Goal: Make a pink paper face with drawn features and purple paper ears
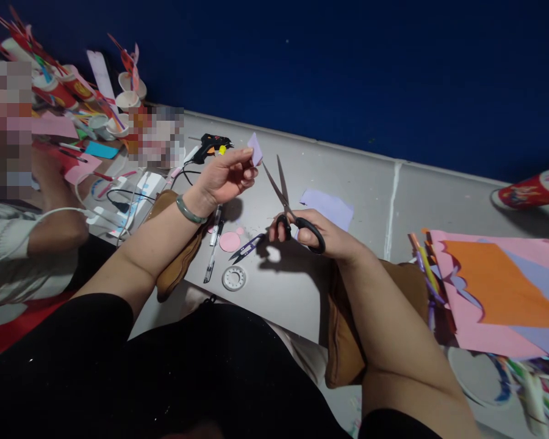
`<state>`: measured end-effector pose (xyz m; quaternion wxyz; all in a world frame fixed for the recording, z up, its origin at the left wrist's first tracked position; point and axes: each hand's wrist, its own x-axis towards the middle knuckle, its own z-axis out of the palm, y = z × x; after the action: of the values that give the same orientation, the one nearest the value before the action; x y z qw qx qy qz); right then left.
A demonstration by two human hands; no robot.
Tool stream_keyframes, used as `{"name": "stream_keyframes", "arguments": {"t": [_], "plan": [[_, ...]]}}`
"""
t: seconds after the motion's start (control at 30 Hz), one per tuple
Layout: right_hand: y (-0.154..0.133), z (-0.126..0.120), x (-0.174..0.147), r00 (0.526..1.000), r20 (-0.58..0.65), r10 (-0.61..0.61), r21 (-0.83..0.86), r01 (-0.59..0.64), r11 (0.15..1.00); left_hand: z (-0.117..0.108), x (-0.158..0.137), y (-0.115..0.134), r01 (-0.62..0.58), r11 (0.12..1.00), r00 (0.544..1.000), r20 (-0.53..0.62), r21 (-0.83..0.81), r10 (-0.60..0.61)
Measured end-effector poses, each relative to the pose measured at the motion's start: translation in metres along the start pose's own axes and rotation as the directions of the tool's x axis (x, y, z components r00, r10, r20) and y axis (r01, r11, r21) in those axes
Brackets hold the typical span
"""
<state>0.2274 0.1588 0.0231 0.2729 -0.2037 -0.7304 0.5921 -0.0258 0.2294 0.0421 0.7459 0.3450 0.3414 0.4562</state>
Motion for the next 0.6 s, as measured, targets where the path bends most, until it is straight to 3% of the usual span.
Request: {"name": "stream_keyframes", "arguments": {"t": [0.23,0.6], "plan": [[0.008,-0.003,-0.001,0.998,0.029,-0.064,0.016,0.063,0.998,0.015,-0.015,0.01,0.109,0.974,0.993,-0.03,-0.201,-0.117],[0.004,-0.002,-0.001,0.999,0.021,-0.047,0.042,0.046,0.998,0.015,-0.017,0.01,0.113,0.977,0.993,-0.019,-0.18,-0.119]]}}
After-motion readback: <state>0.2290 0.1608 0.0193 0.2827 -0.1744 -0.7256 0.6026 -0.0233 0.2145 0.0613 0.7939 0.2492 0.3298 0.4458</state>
